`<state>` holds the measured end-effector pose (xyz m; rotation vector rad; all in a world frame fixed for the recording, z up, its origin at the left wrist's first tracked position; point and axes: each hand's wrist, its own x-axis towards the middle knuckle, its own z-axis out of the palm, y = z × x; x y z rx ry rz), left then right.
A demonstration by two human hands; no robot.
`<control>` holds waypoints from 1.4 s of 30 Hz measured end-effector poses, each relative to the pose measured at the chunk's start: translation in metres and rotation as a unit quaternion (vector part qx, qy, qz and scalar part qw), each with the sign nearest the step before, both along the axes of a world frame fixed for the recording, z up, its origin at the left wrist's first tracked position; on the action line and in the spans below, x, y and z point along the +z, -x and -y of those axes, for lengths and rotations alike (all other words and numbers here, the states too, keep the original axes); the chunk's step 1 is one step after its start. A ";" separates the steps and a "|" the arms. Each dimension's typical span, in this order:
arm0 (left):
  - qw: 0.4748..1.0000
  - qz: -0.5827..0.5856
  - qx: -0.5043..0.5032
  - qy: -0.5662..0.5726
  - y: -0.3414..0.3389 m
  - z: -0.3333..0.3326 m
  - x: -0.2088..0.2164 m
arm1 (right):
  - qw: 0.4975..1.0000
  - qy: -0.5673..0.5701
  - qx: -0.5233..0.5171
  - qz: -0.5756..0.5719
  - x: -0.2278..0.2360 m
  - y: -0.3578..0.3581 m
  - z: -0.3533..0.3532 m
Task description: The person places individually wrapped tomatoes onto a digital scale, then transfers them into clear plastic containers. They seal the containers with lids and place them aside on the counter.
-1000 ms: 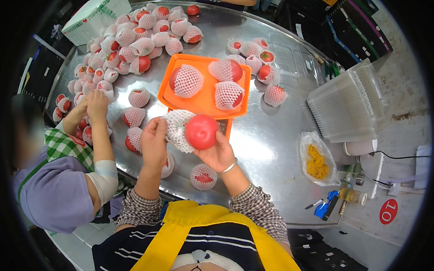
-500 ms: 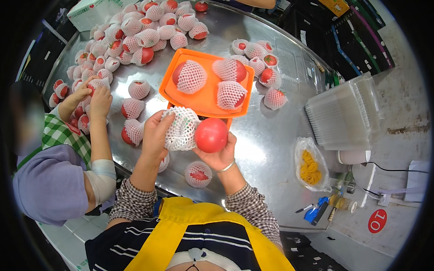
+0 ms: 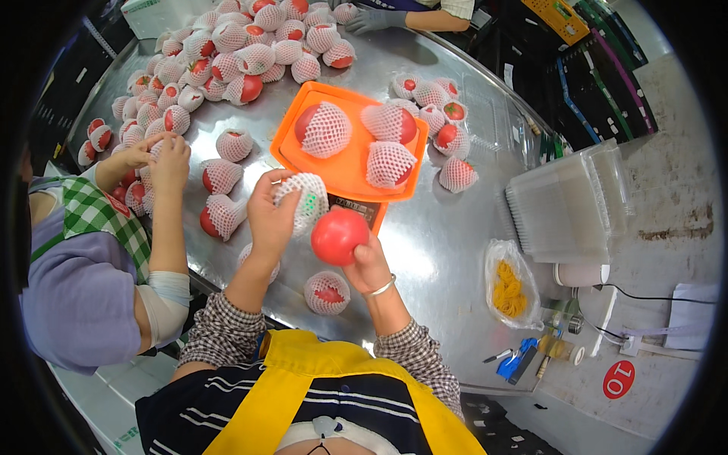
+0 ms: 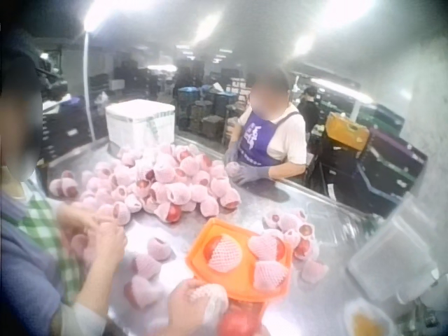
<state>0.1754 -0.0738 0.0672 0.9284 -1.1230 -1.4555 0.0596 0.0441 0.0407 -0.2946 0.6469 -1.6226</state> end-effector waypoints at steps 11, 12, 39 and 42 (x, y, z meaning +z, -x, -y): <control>0.907 0.253 -0.024 0.336 0.007 -0.017 0.014 | 0.822 -0.129 -0.156 -0.532 0.012 0.011 0.034; 0.885 0.268 -0.005 0.380 0.010 -0.017 0.013 | 0.795 -0.141 -0.169 -0.566 0.016 0.010 0.040; 0.957 0.239 0.038 0.162 -0.075 0.099 0.006 | 0.663 -0.147 -0.266 -0.684 0.069 0.128 -0.009; 0.941 0.272 0.007 0.204 -0.071 0.102 0.009 | 0.642 -0.138 -0.245 -0.713 0.075 0.129 -0.001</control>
